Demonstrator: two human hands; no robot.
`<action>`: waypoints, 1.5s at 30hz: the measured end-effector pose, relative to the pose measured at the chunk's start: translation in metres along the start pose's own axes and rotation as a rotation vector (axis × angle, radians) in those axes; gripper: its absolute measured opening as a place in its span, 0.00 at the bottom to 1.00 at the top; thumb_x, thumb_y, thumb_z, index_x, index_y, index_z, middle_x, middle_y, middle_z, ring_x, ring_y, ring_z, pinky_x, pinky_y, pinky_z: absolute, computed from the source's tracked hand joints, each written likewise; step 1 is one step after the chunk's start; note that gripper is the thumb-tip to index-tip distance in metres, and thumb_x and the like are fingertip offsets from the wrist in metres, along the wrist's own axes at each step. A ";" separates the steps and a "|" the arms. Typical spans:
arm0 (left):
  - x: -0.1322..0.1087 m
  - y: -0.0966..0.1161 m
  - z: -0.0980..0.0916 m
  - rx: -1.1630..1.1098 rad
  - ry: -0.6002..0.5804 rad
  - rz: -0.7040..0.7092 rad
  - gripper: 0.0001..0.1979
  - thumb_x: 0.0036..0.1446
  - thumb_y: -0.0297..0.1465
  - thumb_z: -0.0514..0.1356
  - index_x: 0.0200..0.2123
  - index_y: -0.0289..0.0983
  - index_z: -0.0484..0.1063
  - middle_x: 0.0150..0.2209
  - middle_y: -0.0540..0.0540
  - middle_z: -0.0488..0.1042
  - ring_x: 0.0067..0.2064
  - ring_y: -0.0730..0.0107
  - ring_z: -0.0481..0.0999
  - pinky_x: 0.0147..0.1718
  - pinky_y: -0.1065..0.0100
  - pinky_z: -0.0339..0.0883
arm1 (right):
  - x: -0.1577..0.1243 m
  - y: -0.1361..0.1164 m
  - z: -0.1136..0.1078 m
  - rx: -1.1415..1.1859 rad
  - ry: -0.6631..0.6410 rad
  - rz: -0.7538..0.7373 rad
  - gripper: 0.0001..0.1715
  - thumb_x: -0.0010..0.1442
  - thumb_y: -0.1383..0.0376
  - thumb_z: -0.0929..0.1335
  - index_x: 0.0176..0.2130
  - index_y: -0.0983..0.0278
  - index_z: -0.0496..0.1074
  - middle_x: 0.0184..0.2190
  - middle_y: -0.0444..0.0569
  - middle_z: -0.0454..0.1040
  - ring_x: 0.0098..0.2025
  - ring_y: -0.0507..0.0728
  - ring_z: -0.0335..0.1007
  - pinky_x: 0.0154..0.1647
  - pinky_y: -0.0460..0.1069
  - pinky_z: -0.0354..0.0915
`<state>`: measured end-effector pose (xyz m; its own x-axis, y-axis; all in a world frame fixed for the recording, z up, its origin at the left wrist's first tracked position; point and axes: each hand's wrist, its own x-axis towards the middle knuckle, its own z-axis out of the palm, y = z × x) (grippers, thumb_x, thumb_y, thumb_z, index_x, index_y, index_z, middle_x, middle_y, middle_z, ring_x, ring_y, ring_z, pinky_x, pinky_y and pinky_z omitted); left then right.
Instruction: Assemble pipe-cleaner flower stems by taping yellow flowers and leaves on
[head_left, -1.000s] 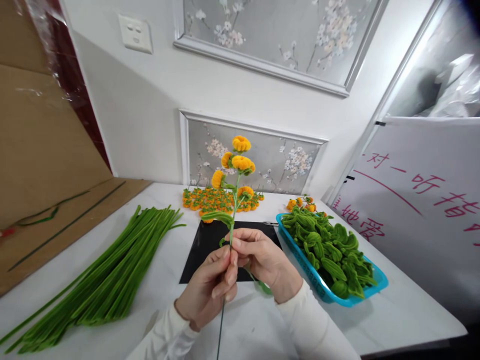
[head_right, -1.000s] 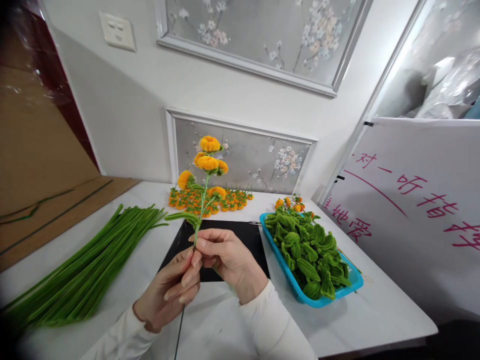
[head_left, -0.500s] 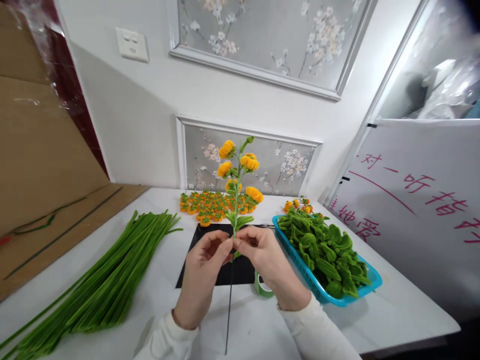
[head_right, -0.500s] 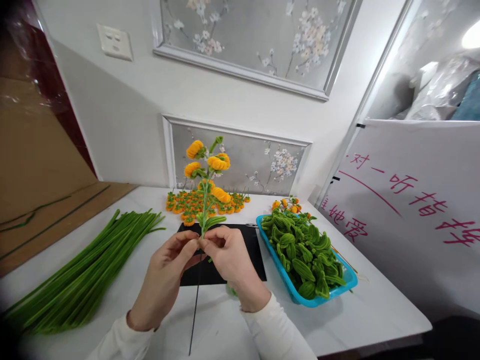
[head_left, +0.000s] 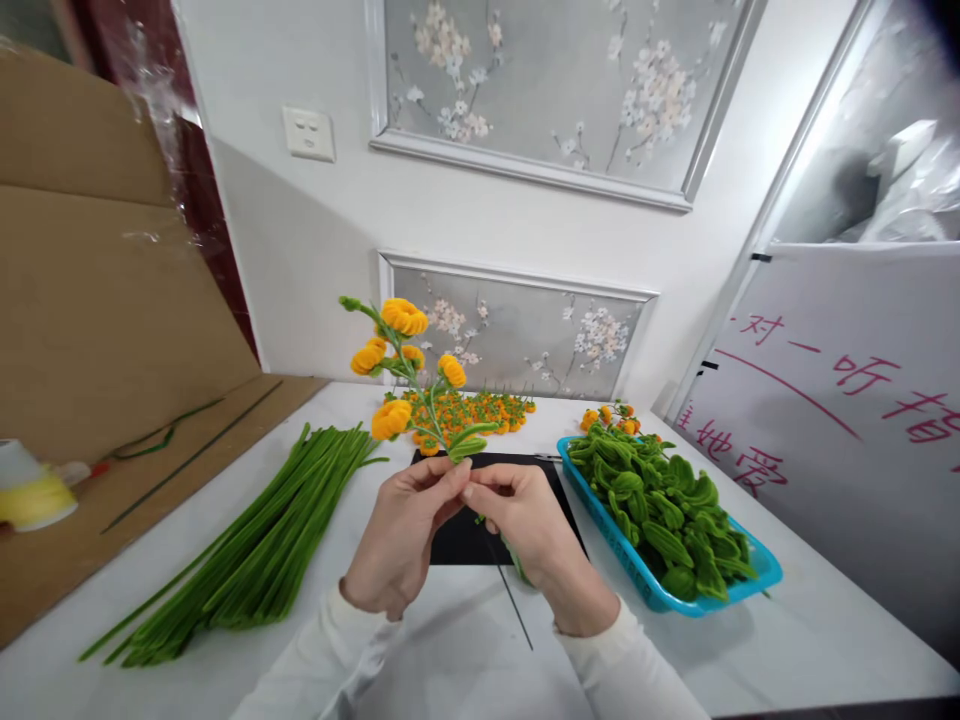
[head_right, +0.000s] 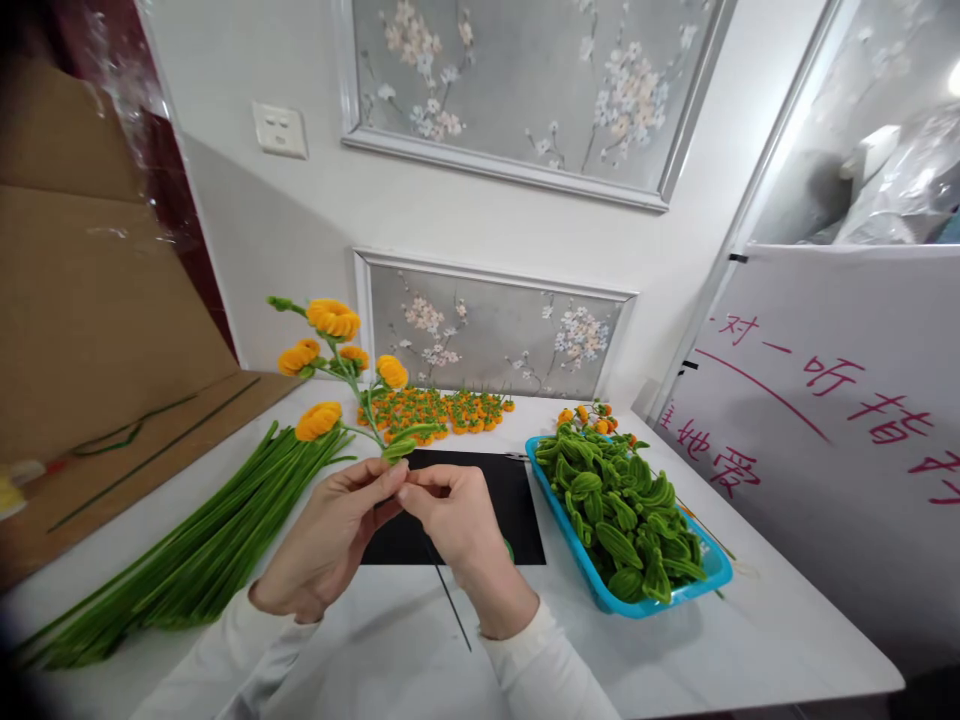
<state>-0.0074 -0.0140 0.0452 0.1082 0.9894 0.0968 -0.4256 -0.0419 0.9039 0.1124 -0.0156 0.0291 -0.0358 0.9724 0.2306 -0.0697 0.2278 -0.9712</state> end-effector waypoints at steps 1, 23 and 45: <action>-0.001 0.001 -0.001 0.008 -0.016 0.003 0.09 0.43 0.31 0.70 0.20 0.33 0.74 0.22 0.51 0.71 0.27 0.76 0.68 0.30 0.73 0.68 | -0.001 -0.002 0.000 0.017 -0.023 0.020 0.09 0.48 0.62 0.70 0.24 0.67 0.75 0.16 0.40 0.62 0.18 0.47 0.50 0.19 0.46 0.47; -0.009 -0.007 -0.005 -0.010 -0.095 -0.043 0.06 0.47 0.30 0.68 0.24 0.35 0.74 0.27 0.52 0.71 0.32 0.75 0.69 0.34 0.73 0.67 | -0.011 0.006 0.000 -0.083 0.120 -0.163 0.09 0.50 0.64 0.69 0.22 0.66 0.75 0.19 0.42 0.64 0.23 0.50 0.55 0.23 0.46 0.53; 0.019 -0.041 -0.001 0.862 -0.017 0.473 0.10 0.59 0.36 0.54 0.26 0.40 0.62 0.21 0.53 0.65 0.21 0.71 0.68 0.20 0.70 0.63 | 0.009 -0.042 -0.056 -0.709 0.320 -0.738 0.17 0.60 0.67 0.65 0.50 0.60 0.71 0.43 0.51 0.72 0.36 0.54 0.71 0.37 0.49 0.70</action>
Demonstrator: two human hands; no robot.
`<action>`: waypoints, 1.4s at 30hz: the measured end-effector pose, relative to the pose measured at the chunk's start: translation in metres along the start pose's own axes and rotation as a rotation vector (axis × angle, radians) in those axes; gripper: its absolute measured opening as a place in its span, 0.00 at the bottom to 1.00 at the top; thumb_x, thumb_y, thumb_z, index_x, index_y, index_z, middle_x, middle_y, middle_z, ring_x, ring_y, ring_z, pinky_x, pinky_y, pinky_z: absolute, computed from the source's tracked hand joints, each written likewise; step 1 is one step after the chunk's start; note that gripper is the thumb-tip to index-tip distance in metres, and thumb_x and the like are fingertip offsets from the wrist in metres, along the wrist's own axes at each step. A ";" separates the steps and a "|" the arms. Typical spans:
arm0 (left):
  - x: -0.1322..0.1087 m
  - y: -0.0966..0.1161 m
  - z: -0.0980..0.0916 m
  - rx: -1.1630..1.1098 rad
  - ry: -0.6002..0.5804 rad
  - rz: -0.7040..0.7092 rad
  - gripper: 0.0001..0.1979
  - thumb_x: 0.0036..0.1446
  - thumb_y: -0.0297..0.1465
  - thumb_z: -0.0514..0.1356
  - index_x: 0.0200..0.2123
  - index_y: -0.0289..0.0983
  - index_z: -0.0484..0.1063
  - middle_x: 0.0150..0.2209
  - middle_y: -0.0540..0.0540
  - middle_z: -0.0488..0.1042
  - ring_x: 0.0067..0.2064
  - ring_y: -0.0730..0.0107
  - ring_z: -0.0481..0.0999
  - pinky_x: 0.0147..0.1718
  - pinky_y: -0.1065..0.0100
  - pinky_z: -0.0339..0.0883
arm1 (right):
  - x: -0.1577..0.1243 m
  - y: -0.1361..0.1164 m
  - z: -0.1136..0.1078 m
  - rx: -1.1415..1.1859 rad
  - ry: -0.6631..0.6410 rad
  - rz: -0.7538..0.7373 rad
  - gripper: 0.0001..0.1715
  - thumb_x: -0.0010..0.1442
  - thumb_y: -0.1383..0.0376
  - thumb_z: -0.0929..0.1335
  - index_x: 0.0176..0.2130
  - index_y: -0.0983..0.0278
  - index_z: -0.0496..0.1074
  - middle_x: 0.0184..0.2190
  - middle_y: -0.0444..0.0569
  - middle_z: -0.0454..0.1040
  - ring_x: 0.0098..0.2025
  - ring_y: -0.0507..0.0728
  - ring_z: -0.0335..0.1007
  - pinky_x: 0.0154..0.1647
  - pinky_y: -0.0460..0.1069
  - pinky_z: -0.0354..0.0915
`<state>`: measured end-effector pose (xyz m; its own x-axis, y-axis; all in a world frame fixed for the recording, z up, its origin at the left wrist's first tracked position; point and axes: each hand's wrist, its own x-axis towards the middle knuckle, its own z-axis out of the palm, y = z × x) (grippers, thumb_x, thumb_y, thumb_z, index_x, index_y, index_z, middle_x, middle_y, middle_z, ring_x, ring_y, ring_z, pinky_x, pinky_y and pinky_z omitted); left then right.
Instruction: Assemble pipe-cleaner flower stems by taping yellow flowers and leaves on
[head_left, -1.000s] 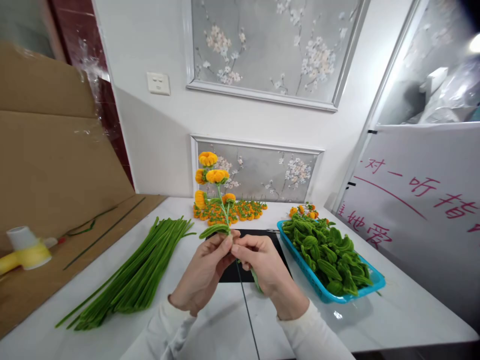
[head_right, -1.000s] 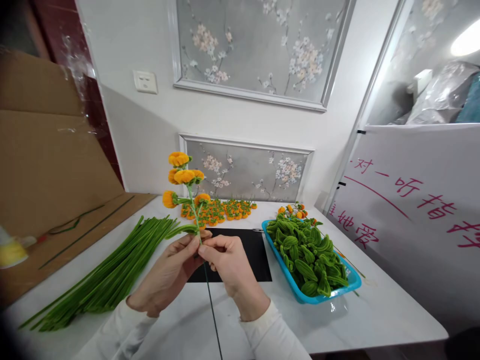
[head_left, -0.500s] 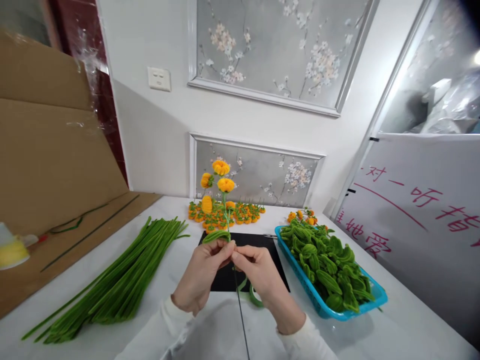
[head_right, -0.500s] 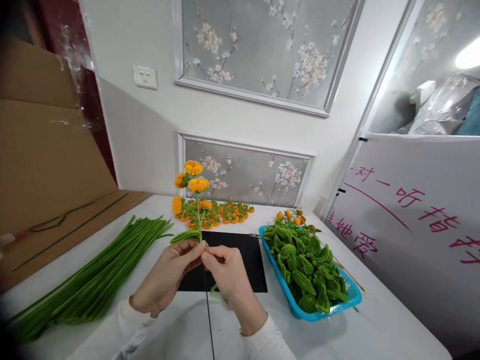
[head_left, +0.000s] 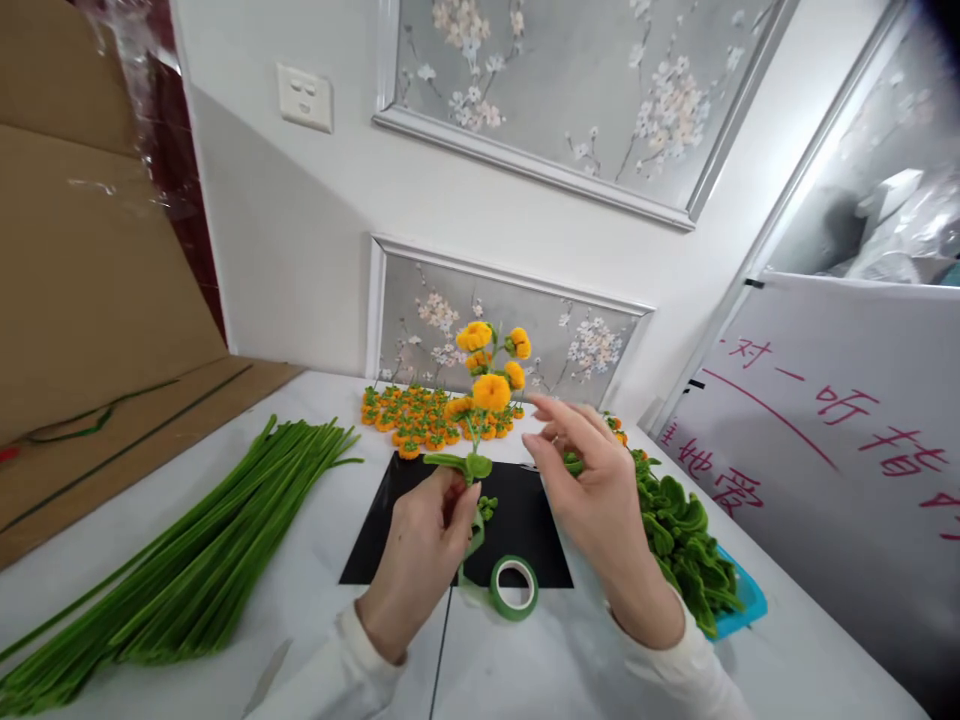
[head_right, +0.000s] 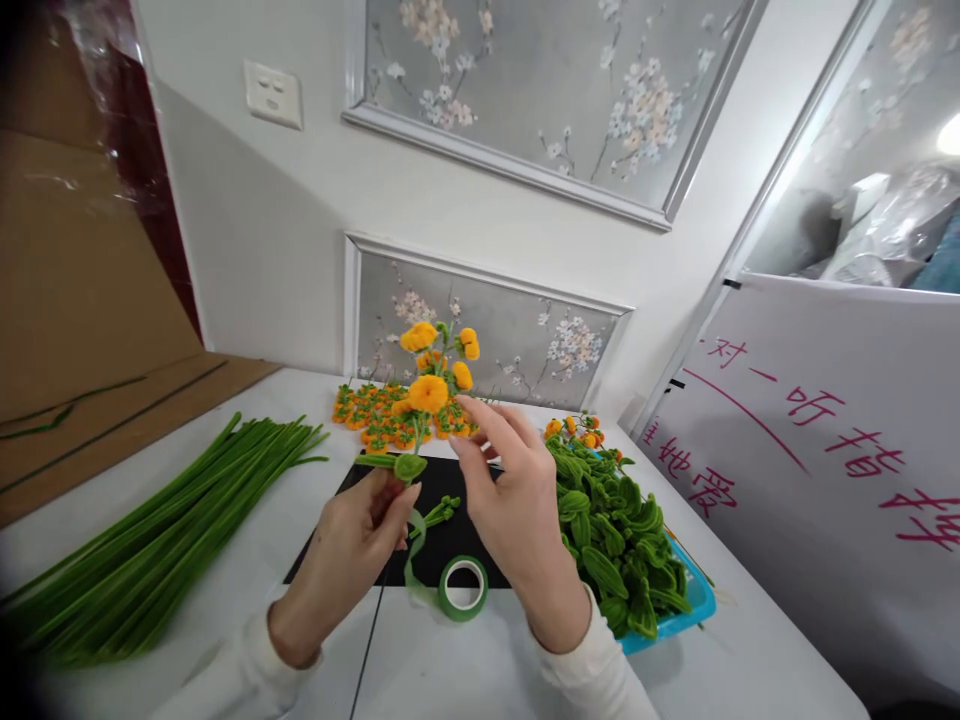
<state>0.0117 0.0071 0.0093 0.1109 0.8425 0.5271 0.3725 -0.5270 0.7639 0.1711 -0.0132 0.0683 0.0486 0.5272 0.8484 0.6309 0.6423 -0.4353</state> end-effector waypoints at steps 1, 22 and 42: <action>0.000 0.000 0.001 0.062 0.021 0.049 0.10 0.59 0.35 0.54 0.26 0.40 0.62 0.21 0.53 0.65 0.21 0.70 0.68 0.20 0.70 0.62 | 0.007 -0.008 -0.002 -0.047 -0.002 -0.072 0.18 0.60 0.68 0.65 0.51 0.60 0.70 0.46 0.52 0.70 0.38 0.54 0.71 0.39 0.50 0.71; -0.011 -0.010 0.006 0.428 0.196 0.401 0.10 0.61 0.27 0.52 0.26 0.41 0.59 0.21 0.53 0.63 0.19 0.71 0.65 0.19 0.69 0.57 | -0.001 0.009 0.021 -0.190 0.099 -0.346 0.17 0.61 0.75 0.62 0.47 0.61 0.68 0.46 0.54 0.69 0.49 0.58 0.68 0.49 0.56 0.69; -0.017 -0.007 0.004 0.285 0.178 0.493 0.06 0.58 0.25 0.55 0.30 0.41 0.63 0.22 0.52 0.68 0.20 0.71 0.69 0.20 0.71 0.61 | -0.006 0.014 0.019 -0.178 0.173 -0.602 0.20 0.58 0.76 0.67 0.46 0.55 0.71 0.44 0.50 0.75 0.50 0.60 0.69 0.46 0.59 0.72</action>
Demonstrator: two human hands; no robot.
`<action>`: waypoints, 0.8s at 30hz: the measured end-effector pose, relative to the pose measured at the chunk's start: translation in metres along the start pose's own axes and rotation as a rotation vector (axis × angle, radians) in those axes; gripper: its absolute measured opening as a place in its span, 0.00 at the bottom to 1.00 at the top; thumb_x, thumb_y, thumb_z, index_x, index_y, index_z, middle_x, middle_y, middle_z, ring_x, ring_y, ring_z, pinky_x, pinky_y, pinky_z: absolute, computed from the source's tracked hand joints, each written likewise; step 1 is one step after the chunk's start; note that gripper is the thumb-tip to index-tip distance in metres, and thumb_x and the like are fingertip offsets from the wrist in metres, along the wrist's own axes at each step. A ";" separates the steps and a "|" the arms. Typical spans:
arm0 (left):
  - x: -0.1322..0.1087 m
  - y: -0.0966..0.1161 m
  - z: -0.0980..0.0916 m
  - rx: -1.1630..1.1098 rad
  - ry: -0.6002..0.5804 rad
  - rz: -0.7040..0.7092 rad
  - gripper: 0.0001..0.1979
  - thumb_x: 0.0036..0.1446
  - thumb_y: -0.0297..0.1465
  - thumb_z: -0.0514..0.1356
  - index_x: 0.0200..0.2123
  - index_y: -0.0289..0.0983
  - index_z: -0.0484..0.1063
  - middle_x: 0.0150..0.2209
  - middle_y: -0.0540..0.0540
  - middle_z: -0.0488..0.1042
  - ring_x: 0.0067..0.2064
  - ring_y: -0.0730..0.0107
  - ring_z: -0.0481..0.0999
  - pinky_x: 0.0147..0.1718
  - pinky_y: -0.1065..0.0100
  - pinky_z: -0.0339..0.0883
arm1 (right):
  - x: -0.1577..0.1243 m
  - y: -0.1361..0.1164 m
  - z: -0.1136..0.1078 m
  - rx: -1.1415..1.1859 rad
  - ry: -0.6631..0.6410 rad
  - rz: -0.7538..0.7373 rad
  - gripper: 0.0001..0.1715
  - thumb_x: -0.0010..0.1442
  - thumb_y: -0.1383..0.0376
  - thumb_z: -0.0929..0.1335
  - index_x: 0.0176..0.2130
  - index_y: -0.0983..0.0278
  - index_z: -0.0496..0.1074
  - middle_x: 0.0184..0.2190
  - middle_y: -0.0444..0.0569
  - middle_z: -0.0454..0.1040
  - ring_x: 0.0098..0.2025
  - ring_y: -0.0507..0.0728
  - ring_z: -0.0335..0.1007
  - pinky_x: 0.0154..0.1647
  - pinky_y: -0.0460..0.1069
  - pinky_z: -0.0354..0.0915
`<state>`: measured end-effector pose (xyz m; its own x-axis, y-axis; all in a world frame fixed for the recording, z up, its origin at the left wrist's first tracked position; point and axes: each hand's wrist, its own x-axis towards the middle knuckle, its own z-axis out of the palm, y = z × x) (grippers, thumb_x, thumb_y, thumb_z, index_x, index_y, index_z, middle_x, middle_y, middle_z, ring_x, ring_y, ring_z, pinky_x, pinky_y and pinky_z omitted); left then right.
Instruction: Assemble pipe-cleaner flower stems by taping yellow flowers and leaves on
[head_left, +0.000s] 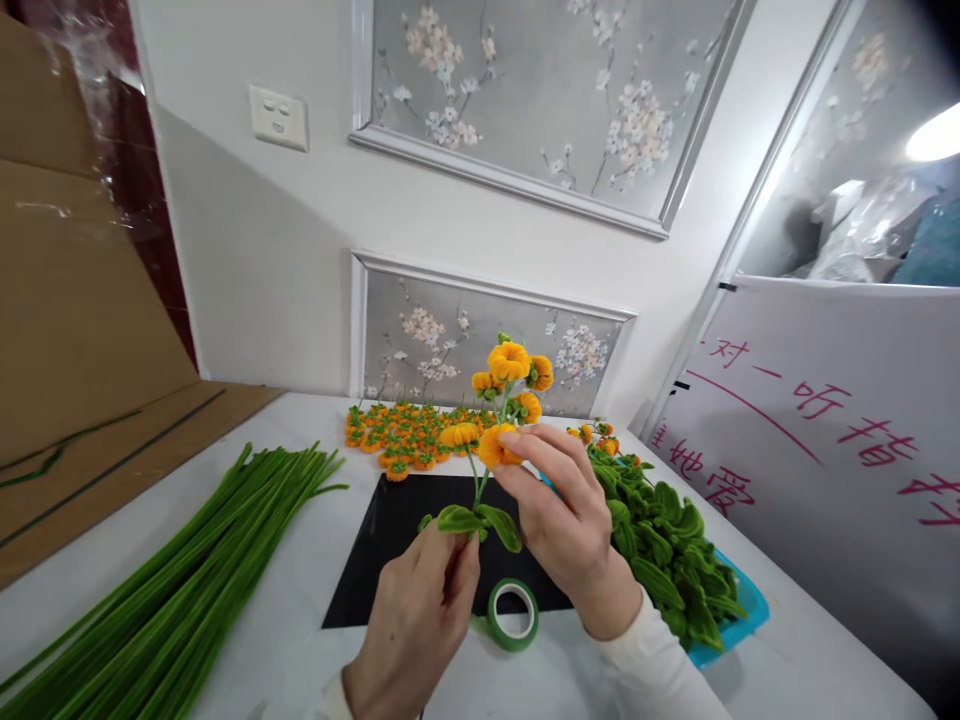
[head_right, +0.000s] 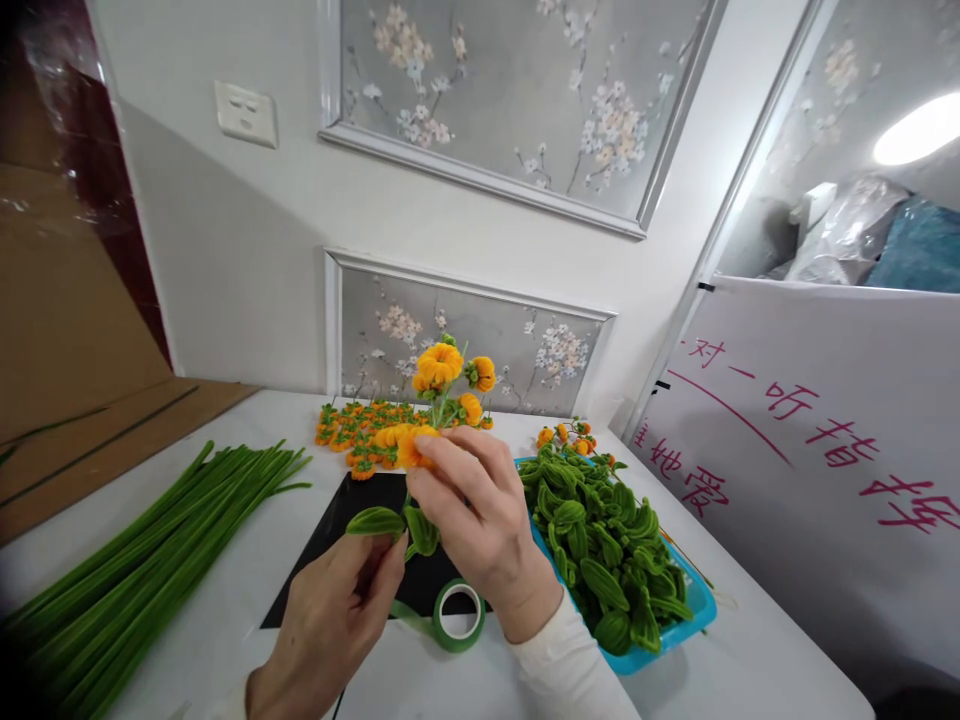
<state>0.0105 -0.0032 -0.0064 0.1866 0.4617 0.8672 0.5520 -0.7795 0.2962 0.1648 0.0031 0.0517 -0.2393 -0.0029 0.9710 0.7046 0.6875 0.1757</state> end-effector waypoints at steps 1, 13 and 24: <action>0.000 0.001 0.000 -0.009 -0.009 -0.006 0.06 0.58 0.25 0.55 0.30 0.41 0.63 0.22 0.53 0.68 0.20 0.72 0.68 0.20 0.71 0.61 | 0.000 0.001 -0.001 0.011 -0.010 -0.013 0.19 0.58 0.76 0.67 0.46 0.56 0.71 0.44 0.50 0.75 0.50 0.60 0.69 0.46 0.59 0.72; 0.001 0.005 -0.005 -0.380 -0.093 -0.360 0.07 0.57 0.30 0.57 0.26 0.39 0.64 0.21 0.52 0.67 0.21 0.73 0.66 0.18 0.72 0.59 | -0.003 0.005 -0.003 0.076 0.024 -0.082 0.19 0.56 0.78 0.67 0.43 0.56 0.69 0.43 0.48 0.73 0.54 0.63 0.67 0.47 0.62 0.72; 0.012 0.003 -0.016 -1.361 -0.161 -0.878 0.16 0.49 0.37 0.66 0.23 0.38 0.62 0.19 0.55 0.64 0.16 0.81 0.59 0.16 0.75 0.51 | 0.002 -0.003 0.002 0.583 0.048 0.763 0.17 0.60 0.66 0.65 0.50 0.62 0.64 0.50 0.57 0.69 0.53 0.59 0.68 0.44 0.51 0.72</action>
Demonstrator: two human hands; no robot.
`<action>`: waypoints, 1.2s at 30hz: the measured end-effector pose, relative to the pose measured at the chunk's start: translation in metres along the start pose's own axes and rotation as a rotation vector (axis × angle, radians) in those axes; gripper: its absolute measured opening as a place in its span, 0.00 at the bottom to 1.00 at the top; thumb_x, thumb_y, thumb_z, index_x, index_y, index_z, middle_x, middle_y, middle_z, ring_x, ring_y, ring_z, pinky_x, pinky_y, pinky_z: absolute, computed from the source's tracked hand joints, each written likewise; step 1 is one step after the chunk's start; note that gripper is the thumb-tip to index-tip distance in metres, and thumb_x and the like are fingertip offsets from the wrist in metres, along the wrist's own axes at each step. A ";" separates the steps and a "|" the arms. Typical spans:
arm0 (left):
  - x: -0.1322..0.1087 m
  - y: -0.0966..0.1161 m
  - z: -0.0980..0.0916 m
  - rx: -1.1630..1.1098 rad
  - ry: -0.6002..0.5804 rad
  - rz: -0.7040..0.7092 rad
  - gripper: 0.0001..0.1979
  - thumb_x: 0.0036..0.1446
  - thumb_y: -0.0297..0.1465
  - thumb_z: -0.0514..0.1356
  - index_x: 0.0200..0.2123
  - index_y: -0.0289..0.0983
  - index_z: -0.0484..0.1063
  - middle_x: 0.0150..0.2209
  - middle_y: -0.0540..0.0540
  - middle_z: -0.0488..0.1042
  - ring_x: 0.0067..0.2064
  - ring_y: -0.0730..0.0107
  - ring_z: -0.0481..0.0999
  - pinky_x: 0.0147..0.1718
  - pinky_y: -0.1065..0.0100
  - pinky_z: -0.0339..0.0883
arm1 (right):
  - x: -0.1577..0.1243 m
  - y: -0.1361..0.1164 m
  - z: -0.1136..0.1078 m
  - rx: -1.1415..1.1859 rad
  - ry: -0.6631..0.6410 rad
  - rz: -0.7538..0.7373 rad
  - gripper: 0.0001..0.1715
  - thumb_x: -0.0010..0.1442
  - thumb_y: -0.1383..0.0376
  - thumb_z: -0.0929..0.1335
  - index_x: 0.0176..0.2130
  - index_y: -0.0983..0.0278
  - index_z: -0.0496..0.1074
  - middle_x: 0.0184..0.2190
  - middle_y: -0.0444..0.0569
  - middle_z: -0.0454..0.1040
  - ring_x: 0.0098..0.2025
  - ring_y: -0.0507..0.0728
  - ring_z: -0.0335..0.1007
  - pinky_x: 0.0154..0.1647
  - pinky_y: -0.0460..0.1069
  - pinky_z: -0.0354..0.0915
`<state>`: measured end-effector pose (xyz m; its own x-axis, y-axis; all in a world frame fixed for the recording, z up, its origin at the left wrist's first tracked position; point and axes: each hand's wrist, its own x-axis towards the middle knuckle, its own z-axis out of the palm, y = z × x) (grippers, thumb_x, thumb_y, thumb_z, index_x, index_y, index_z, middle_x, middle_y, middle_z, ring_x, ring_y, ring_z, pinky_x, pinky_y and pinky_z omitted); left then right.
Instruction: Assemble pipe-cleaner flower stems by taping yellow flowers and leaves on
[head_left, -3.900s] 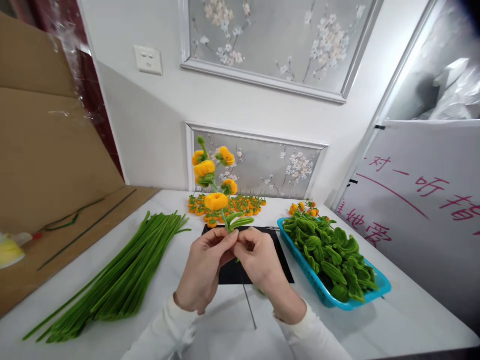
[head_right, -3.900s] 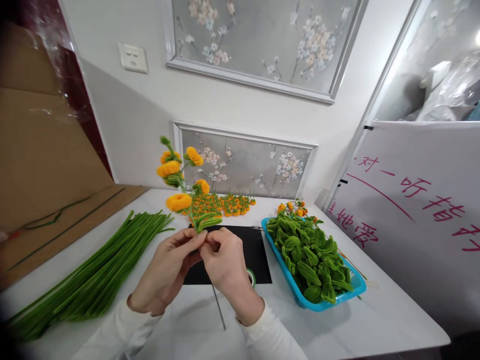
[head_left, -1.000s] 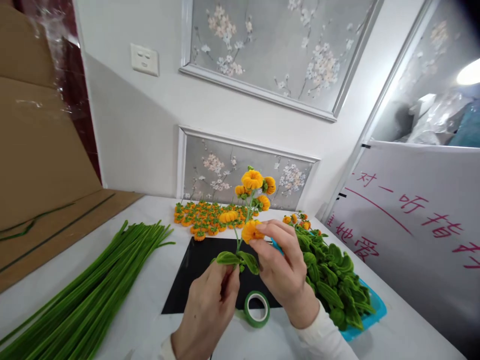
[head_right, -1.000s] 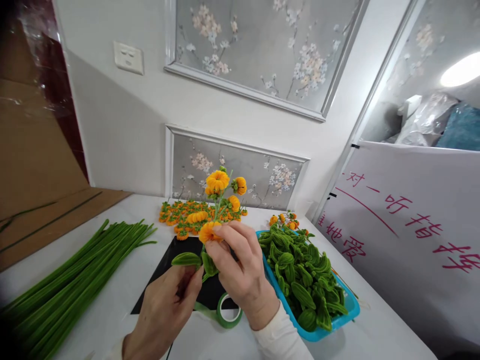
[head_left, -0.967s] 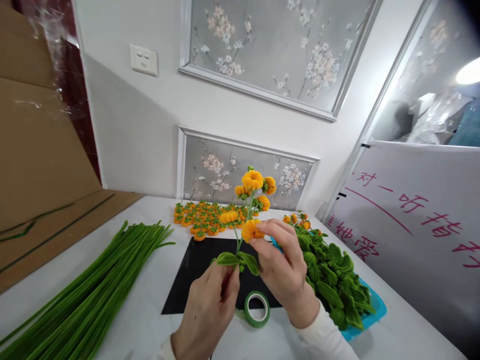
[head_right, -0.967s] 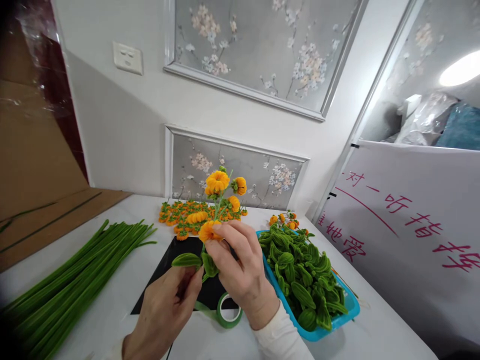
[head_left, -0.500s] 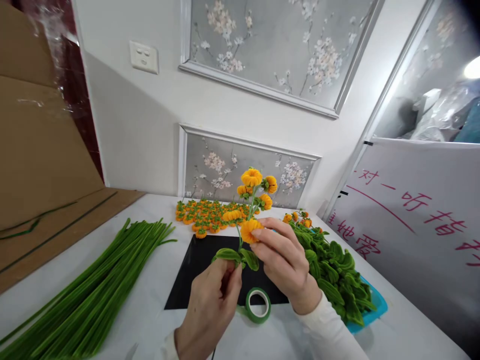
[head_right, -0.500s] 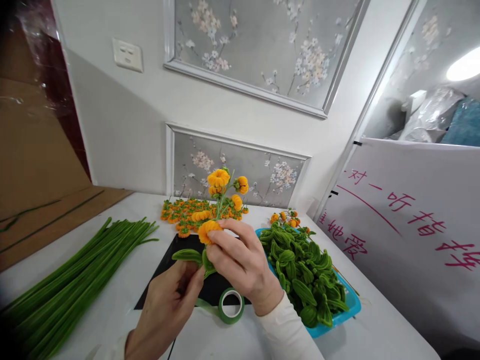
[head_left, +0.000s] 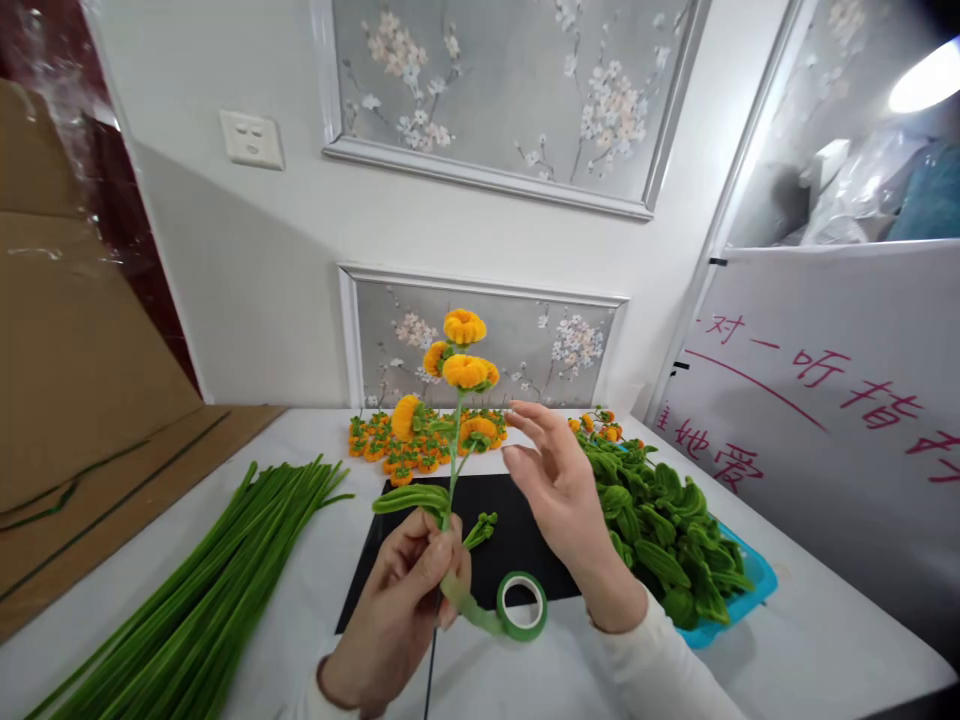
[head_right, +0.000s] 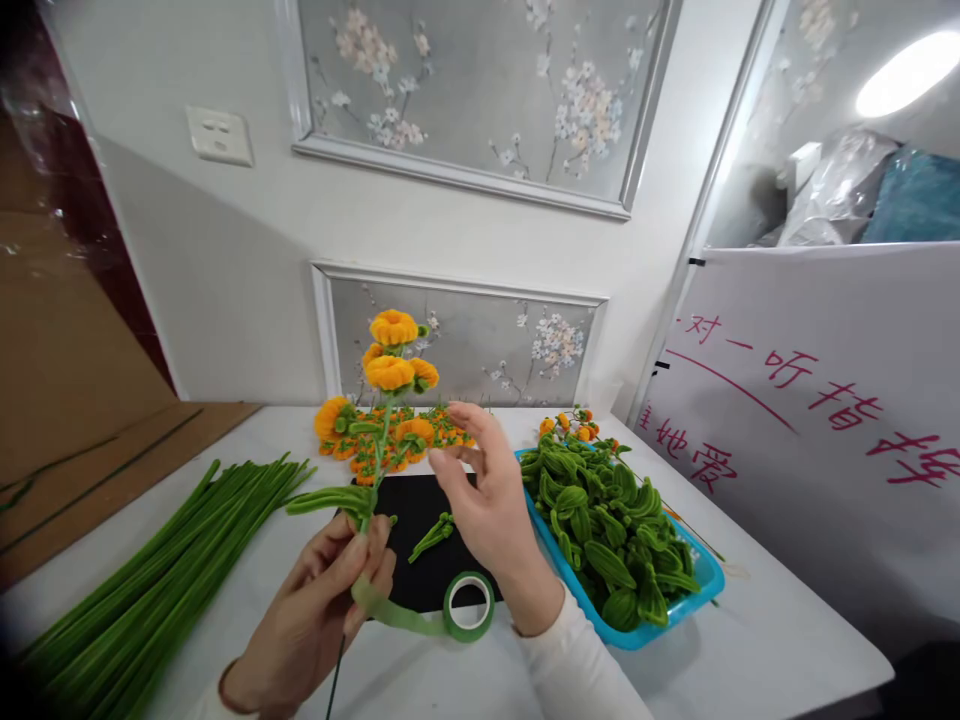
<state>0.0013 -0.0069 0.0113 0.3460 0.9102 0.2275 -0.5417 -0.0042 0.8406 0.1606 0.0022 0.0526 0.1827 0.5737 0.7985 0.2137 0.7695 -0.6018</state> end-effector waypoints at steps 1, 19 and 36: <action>0.000 -0.001 -0.001 -0.028 -0.006 0.000 0.16 0.48 0.37 0.67 0.23 0.38 0.62 0.20 0.55 0.64 0.16 0.82 0.58 0.16 0.75 0.50 | 0.002 0.001 0.001 0.054 -0.073 0.031 0.18 0.60 0.66 0.65 0.51 0.62 0.63 0.52 0.57 0.68 0.55 0.59 0.67 0.44 0.50 0.72; 0.001 -0.006 0.003 0.014 0.019 0.016 0.11 0.50 0.33 0.67 0.24 0.36 0.67 0.19 0.54 0.68 0.19 0.79 0.64 0.19 0.75 0.56 | -0.009 0.001 0.026 -0.418 0.166 -0.427 0.19 0.60 0.73 0.65 0.49 0.57 0.70 0.45 0.53 0.71 0.48 0.58 0.70 0.49 0.56 0.70; -0.001 -0.010 0.004 0.032 0.039 0.065 0.11 0.50 0.34 0.67 0.23 0.36 0.69 0.20 0.54 0.70 0.20 0.77 0.68 0.20 0.74 0.62 | -0.019 0.002 0.031 -0.472 0.258 -0.356 0.16 0.58 0.71 0.67 0.47 0.62 0.67 0.42 0.55 0.69 0.46 0.59 0.69 0.47 0.56 0.71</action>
<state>0.0094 -0.0090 0.0046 0.2806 0.9231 0.2628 -0.5370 -0.0760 0.8402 0.1282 0.0018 0.0370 0.2348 0.1750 0.9562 0.6923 0.6604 -0.2908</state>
